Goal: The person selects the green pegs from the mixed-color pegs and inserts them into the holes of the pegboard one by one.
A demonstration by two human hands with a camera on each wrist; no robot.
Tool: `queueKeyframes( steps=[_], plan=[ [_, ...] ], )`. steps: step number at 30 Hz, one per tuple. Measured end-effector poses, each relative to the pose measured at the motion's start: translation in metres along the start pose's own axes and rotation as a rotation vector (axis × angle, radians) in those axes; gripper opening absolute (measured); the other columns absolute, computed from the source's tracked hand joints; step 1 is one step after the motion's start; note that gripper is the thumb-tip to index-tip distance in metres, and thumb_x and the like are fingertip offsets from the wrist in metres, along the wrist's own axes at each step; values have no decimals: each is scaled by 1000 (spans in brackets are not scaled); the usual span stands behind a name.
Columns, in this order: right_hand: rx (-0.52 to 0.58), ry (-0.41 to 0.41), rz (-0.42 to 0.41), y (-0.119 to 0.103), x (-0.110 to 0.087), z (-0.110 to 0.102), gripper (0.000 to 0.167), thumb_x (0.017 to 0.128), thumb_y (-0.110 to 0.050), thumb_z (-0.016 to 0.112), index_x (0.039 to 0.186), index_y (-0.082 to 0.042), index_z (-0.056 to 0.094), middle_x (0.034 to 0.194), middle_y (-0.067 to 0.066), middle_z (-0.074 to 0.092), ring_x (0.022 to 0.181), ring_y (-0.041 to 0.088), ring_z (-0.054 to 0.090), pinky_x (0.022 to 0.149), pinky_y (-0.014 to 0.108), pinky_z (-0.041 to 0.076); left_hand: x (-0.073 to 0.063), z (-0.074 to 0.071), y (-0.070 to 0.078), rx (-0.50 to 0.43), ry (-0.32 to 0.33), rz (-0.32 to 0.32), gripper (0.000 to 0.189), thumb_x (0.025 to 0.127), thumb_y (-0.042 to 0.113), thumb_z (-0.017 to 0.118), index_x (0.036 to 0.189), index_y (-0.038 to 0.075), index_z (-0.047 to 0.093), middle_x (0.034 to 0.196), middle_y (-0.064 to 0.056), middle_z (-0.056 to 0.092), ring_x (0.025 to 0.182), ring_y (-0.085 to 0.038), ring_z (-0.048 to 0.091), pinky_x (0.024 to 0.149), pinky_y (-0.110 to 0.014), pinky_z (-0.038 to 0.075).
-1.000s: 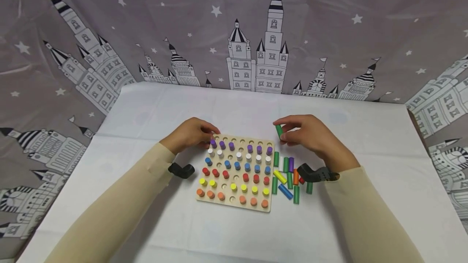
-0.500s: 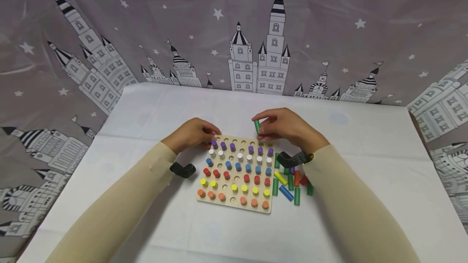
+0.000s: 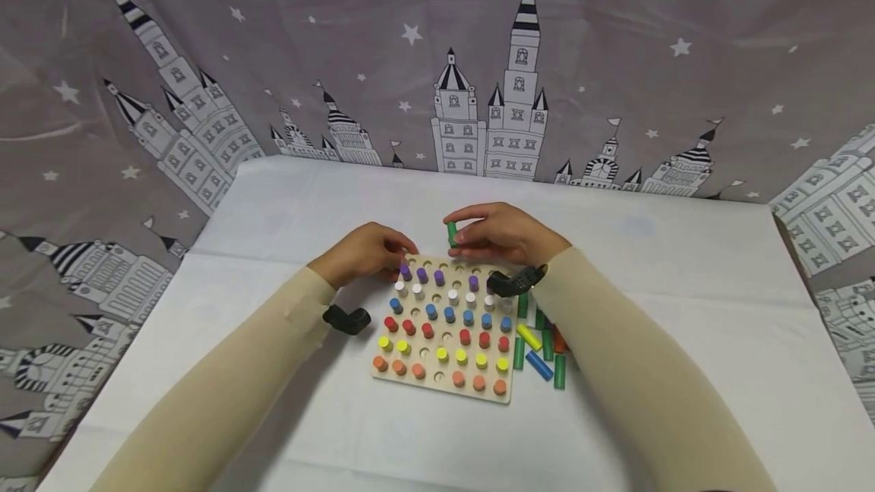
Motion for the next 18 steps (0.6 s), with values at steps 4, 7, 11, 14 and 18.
queueKeyframes(
  steps=[4, 7, 11, 14, 18],
  plan=[
    [5, -20, 19, 2, 4, 6, 46, 101, -2, 67, 145, -13, 61, 112, 14, 69, 98, 26, 79, 88, 32, 66, 1, 1, -2, -1, -2, 2, 24, 100, 7, 68, 121, 14, 78, 104, -9, 73, 77, -14, 68, 65, -22, 54],
    [-24, -28, 14, 3, 6, 11, 45, 102, -2, 66, 145, -12, 61, 111, 16, 73, 97, 24, 79, 86, 32, 66, 1, 2, -4, -10, 0, 5, 25, 100, 6, 68, 121, 14, 77, 104, -9, 72, 78, -14, 68, 65, -22, 55],
    [-86, -41, -9, 6, 9, 16, 47, 102, -1, 64, 148, -9, 58, 108, 18, 76, 94, 23, 79, 86, 34, 67, 0, 5, -5, -20, 3, 7, 26, 100, 5, 67, 122, 13, 77, 105, -10, 72, 79, -14, 68, 66, -22, 56],
    [-135, -37, -11, 6, 12, 19, 47, 103, -1, 64, 148, -9, 57, 109, 19, 76, 93, 24, 79, 87, 35, 66, -1, 6, -5, -12, 10, 8, 26, 100, 5, 67, 122, 14, 77, 106, -10, 73, 79, -14, 68, 66, -22, 56],
    [-189, -14, -9, 5, 17, 23, 45, 102, -1, 65, 145, -11, 59, 109, 20, 76, 93, 24, 80, 85, 34, 67, -1, 8, -7, -1, 16, 11, 26, 100, 6, 67, 122, 14, 77, 108, -9, 73, 79, -13, 68, 67, -21, 56]
  ],
)
Point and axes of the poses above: each hand's wrist, its own x-axis towards the middle knuckle, its own z-axis out of the palm, y = z × x, the point moved 1 cm from there along x, towards the middle knuckle
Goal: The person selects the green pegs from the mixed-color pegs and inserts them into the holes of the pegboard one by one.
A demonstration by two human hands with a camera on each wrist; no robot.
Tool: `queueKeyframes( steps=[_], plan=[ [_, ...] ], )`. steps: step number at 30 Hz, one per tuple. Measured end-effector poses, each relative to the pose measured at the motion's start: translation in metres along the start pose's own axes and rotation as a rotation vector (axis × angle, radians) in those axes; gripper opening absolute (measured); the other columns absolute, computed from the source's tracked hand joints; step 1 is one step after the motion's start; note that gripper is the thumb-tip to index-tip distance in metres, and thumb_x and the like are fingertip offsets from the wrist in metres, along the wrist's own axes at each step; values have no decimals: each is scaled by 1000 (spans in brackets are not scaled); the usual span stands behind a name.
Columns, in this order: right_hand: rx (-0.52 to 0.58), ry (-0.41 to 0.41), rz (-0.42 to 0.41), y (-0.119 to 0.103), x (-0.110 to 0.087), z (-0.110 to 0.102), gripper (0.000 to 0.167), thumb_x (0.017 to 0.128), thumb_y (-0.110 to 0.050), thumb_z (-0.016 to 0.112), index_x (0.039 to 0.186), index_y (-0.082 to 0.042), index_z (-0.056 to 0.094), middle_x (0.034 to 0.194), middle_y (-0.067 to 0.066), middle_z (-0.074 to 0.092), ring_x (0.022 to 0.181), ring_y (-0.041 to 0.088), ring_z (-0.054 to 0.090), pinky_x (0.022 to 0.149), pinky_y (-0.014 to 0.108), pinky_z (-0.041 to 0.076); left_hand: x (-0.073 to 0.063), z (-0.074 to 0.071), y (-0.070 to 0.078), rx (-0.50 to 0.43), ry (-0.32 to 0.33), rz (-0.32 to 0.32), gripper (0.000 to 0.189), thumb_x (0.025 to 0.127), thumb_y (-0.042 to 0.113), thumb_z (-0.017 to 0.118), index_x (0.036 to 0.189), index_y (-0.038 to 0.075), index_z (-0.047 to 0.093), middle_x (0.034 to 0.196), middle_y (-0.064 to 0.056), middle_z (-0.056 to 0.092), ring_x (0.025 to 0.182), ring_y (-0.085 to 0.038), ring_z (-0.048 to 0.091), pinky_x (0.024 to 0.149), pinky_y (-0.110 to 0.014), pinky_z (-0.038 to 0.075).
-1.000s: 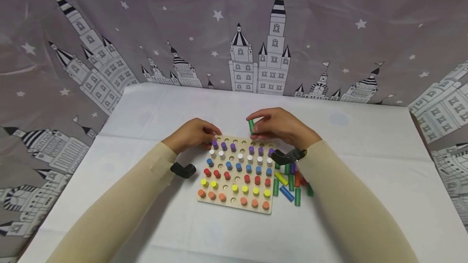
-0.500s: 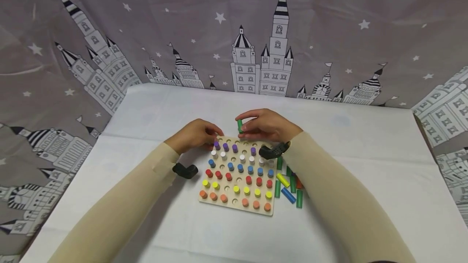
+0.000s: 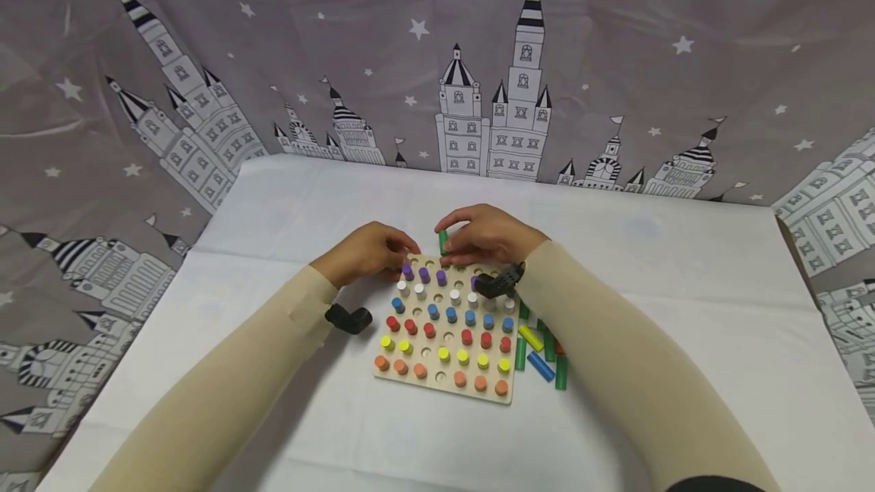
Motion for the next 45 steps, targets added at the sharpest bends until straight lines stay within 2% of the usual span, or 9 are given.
queueKeyframes(
  steps=[10, 18, 23, 30, 37, 45],
  plan=[
    [-47, 11, -1, -10, 8, 11, 45, 100, 1, 67, 143, -9, 61, 104, 18, 74, 89, 22, 79, 83, 32, 67, 0, 1, -1, -5, 10, 8, 19, 97, 7, 72, 116, 9, 76, 101, -8, 70, 79, -14, 68, 68, -21, 58],
    [-69, 24, -35, -17, 16, 19, 46, 99, 4, 65, 144, -6, 60, 103, 18, 71, 86, 22, 78, 85, 34, 67, 0, 1, 3, 50, 34, 3, 13, 95, 11, 76, 108, 9, 76, 94, -5, 71, 79, -15, 66, 68, -23, 54],
    [-85, 31, -34, -21, 18, 25, 46, 98, 4, 66, 143, -7, 61, 104, 18, 70, 84, 22, 78, 84, 34, 67, -2, 1, 4, 44, 9, -2, 17, 93, 6, 75, 110, 7, 75, 95, -5, 69, 82, -16, 64, 67, -22, 53],
    [-234, 37, -96, -32, 13, 35, 41, 99, 3, 66, 138, -8, 64, 105, 18, 68, 90, 27, 79, 82, 35, 67, -3, -2, 2, 22, -2, 16, 20, 92, 3, 74, 112, 5, 74, 95, -5, 68, 82, -16, 64, 68, -21, 55],
    [-389, 49, -112, -43, 11, 42, 40, 95, 6, 70, 133, -4, 63, 94, 14, 71, 81, 25, 78, 79, 36, 67, -2, -3, 2, -21, -19, 16, 19, 92, 2, 74, 111, 4, 74, 95, -6, 70, 81, -15, 65, 67, -20, 55],
    [-432, 78, -197, -80, -7, 44, 37, 95, 7, 71, 129, -7, 66, 100, 15, 70, 88, 26, 80, 86, 40, 67, -3, -5, 2, -20, -16, 4, 17, 93, 0, 73, 110, 4, 74, 95, -5, 68, 80, -15, 65, 67, -20, 55]
  ],
)
Point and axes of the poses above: each hand's wrist, its own x-axis towards the middle knuckle, its own z-axis out of the palm, y = z × x, the point moved 1 cm from there along x, towards the middle knuckle
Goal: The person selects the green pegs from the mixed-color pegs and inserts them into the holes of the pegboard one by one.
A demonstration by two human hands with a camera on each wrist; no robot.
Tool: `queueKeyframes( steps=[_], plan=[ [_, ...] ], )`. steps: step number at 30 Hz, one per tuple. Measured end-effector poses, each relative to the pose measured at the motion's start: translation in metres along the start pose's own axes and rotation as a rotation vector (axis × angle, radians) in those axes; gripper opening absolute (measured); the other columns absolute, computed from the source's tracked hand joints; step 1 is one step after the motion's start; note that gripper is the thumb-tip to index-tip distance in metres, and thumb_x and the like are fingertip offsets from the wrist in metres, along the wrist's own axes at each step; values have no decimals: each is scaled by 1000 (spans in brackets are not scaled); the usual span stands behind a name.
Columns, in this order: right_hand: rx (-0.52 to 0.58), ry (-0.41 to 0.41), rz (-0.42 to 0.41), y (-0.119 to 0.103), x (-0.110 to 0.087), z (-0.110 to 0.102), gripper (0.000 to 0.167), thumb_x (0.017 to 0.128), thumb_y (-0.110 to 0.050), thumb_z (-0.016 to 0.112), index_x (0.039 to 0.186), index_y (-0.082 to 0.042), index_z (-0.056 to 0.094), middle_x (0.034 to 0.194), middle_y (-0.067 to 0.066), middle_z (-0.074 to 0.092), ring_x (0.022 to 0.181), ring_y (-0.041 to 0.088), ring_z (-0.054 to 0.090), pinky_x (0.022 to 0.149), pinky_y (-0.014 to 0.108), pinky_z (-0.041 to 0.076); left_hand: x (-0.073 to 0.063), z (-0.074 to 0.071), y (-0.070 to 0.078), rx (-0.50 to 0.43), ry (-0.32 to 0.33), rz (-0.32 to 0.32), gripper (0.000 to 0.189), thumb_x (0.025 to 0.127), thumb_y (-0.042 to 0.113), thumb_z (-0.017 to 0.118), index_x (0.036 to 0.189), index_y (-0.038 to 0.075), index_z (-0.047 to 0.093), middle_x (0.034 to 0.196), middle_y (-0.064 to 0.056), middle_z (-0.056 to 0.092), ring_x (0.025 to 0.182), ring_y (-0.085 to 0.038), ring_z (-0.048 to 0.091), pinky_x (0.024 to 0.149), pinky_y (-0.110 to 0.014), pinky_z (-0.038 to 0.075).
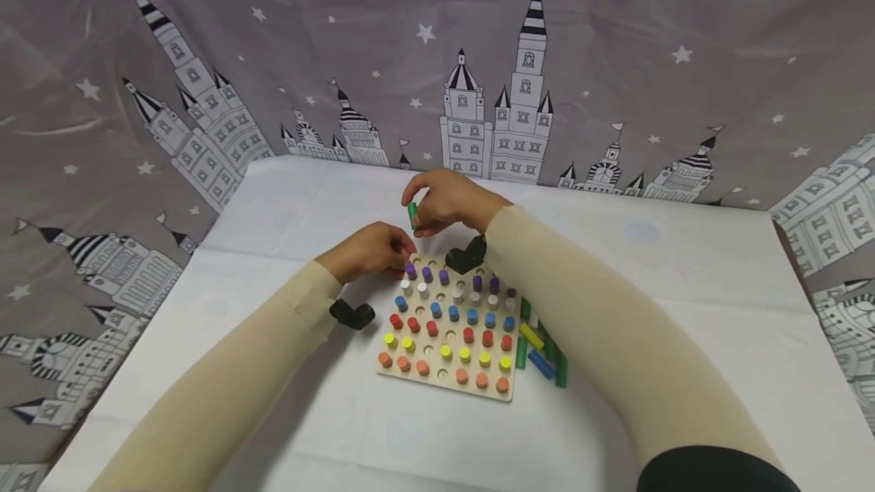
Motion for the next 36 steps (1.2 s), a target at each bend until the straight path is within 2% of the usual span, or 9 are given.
queueKeyframes(
  steps=[8, 13, 20, 24, 29, 33, 36],
  plan=[
    [20, 33, -30, -18, -5, -4, 34, 96, 8, 69, 126, -8, 67, 106, 18, 66, 90, 29, 80, 88, 43, 66, 0, 1, -1, -7, -9, -3, 19, 92, 0, 73, 110, 4, 73, 95, -5, 67, 79, -14, 65, 67, -20, 54],
    [-15, 49, -9, -15, -6, 3, 33, 97, 6, 68, 127, -8, 66, 103, 17, 66, 91, 29, 80, 87, 42, 67, -1, 1, 0, -34, -19, -17, 19, 92, -2, 71, 110, 4, 72, 95, -6, 67, 78, -15, 66, 67, -20, 57],
    [-96, 71, 0, -11, -3, 12, 34, 96, 4, 69, 126, -12, 66, 104, 15, 70, 92, 30, 80, 80, 39, 68, 0, 1, 0, -26, -22, 3, 19, 92, -2, 70, 110, 4, 71, 93, -6, 65, 76, -15, 66, 66, -20, 57],
    [-226, 64, 8, -8, -2, 18, 34, 97, 1, 70, 128, -13, 66, 100, 12, 71, 84, 24, 79, 80, 37, 67, 0, 0, -1, -21, -21, 8, 20, 92, -2, 69, 111, 4, 71, 94, -6, 65, 76, -15, 66, 66, -20, 57],
    [-456, 52, -38, -3, -1, 28, 32, 98, -6, 68, 129, -14, 67, 97, 7, 76, 75, 17, 76, 66, 24, 58, 0, -1, -2, 6, -10, 25, 20, 91, 0, 70, 111, 3, 71, 94, -7, 66, 76, -15, 65, 66, -20, 55],
    [-494, 64, -72, -1, -1, 34, 30, 97, -7, 71, 126, -16, 68, 102, 5, 77, 71, 13, 74, 64, 22, 57, 1, -2, -3, 42, -4, 45, 19, 91, 1, 72, 110, 2, 71, 93, -7, 68, 77, -15, 65, 67, -21, 53],
    [-510, 74, -77, -2, -1, 35, 30, 96, -6, 72, 124, -17, 69, 102, 5, 77, 70, 13, 73, 64, 22, 56, 1, -2, -3, 33, -12, 36, 19, 92, 2, 72, 111, 2, 72, 94, -6, 68, 78, -15, 66, 68, -21, 55]
  ],
)
Point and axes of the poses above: each hand's wrist, its own x-axis towards the middle knuckle, its own z-axis out of the palm, y = z × x, the point moved 1 cm from there along x, towards the middle knuckle
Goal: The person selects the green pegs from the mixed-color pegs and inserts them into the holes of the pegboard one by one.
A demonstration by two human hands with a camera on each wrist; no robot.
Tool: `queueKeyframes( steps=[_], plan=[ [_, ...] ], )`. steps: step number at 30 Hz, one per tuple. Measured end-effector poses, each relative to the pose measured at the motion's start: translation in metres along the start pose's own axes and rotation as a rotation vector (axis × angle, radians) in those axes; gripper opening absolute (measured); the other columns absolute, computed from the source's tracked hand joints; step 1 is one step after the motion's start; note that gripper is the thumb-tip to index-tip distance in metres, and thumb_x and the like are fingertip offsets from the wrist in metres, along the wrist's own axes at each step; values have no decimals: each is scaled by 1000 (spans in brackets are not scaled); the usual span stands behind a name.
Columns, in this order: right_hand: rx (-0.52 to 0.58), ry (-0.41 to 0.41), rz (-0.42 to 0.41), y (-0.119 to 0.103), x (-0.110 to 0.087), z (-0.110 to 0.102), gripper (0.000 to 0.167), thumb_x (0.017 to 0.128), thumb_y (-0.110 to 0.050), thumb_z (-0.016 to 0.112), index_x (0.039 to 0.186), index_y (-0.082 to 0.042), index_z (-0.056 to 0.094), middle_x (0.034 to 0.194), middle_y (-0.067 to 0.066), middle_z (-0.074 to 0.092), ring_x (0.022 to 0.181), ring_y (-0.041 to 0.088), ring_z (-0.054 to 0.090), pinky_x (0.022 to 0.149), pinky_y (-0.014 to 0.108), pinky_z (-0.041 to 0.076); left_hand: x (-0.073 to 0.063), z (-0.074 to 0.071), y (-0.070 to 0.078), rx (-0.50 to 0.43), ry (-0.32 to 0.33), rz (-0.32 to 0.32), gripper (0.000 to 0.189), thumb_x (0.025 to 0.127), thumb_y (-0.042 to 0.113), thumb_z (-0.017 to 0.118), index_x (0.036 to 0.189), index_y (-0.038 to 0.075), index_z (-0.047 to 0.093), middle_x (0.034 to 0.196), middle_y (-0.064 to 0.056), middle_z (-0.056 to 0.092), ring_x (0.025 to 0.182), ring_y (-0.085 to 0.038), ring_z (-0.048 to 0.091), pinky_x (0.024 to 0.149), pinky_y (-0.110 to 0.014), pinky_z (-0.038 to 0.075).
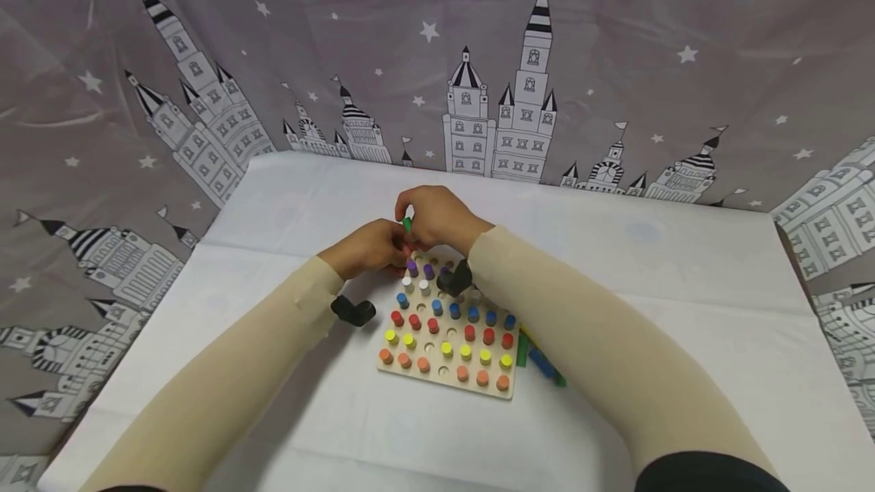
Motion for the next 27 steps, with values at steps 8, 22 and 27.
queueKeyframes(
  steps=[8, 22, 27],
  plan=[
    [-21, -21, 8, 3, 0, 3, 29, 96, -7, 71, 123, -18, 69, 102, 5, 76, 74, 14, 70, 66, 22, 55, 0, 1, 0, -20, 13, -13, 17, 93, 4, 75, 110, 3, 72, 93, -6, 67, 80, -16, 64, 68, -21, 54],
    [-86, -1, -28, 9, 3, 16, 29, 95, -10, 73, 123, -20, 70, 98, 2, 73, 87, 19, 62, 78, 30, 52, -2, 3, 0, -56, 2, -55, 9, 95, 3, 73, 99, 4, 66, 92, -7, 66, 80, -18, 64, 70, -22, 55],
    [-117, 19, -24, 8, 3, 18, 30, 93, -13, 77, 121, -20, 70, 100, 2, 73, 91, 20, 62, 80, 31, 51, -3, 1, 3, -82, -4, -53, 10, 95, 3, 73, 98, 4, 64, 93, -7, 66, 80, -18, 65, 71, -22, 58]
  ],
)
Point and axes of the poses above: each hand's wrist, its own x-axis towards the middle knuckle, its own z-axis out of the palm, y = z × x, the point moved 1 cm from there along x, towards the middle knuckle
